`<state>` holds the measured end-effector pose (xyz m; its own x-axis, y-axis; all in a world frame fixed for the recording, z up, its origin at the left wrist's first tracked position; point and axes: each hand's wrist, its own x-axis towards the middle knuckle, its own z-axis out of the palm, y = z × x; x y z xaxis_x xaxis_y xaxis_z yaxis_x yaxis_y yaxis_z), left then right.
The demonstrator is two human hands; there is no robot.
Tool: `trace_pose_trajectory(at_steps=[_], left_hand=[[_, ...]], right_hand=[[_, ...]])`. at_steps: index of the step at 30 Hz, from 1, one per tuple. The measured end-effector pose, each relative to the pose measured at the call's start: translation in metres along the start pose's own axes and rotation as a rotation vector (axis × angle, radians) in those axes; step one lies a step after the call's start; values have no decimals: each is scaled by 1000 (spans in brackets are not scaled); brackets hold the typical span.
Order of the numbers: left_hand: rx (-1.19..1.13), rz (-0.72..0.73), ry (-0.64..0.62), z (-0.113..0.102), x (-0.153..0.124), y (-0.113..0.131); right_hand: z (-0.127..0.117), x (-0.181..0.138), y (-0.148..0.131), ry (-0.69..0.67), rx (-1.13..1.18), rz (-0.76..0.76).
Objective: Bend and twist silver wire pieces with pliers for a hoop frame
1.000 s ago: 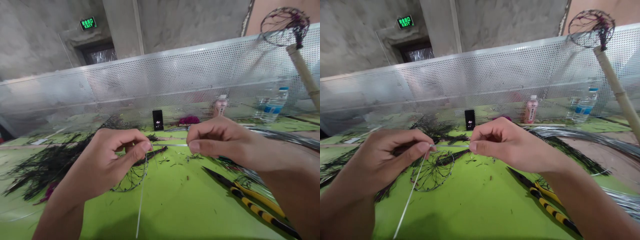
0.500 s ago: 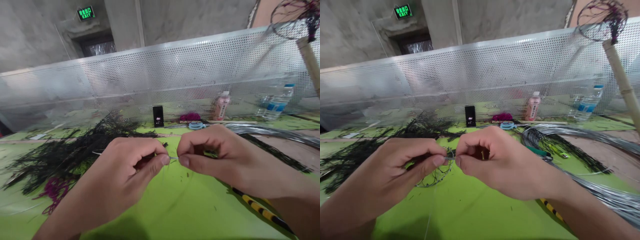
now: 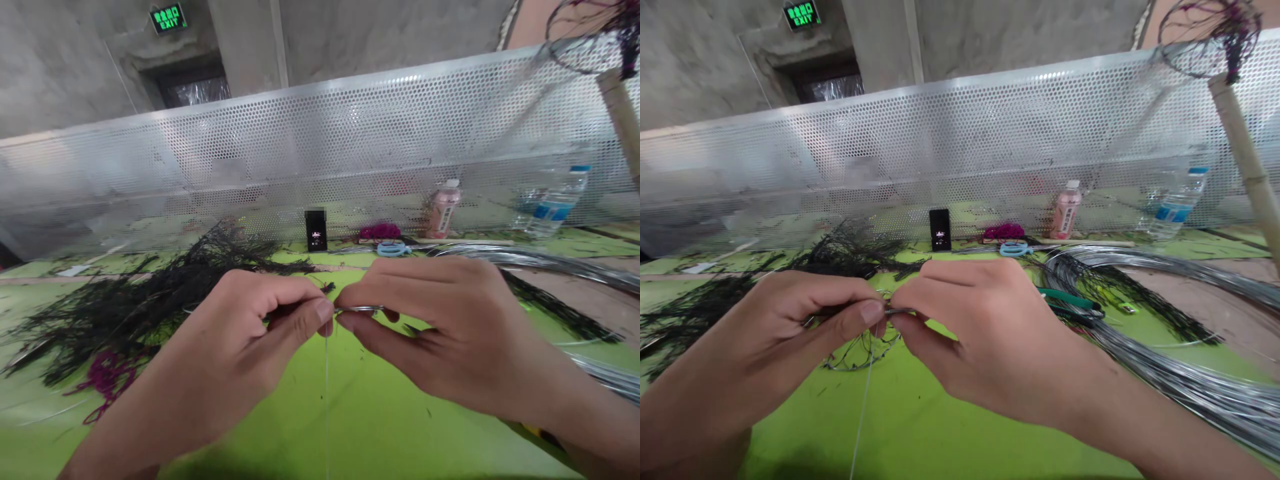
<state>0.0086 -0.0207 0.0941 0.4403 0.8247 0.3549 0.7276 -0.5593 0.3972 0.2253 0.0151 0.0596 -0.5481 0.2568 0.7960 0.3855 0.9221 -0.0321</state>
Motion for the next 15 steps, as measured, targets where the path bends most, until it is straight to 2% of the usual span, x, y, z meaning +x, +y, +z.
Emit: trace_pose_trajectory(at_steps=[6,11,13,15], left_hand=[[-60,-35,-48,-1,2,-2],[-82,-45,-98,-1,1,4],[-69,-29,-75,-1,1,5],[-35,3,-13,-1,1,4]], right_hand=[[0,0,-3,95,-265,-174],[3,1,-5,242,-439,-483],[3,0,-4,238,-433,-455],[1,1,-3,182,-337,-273]])
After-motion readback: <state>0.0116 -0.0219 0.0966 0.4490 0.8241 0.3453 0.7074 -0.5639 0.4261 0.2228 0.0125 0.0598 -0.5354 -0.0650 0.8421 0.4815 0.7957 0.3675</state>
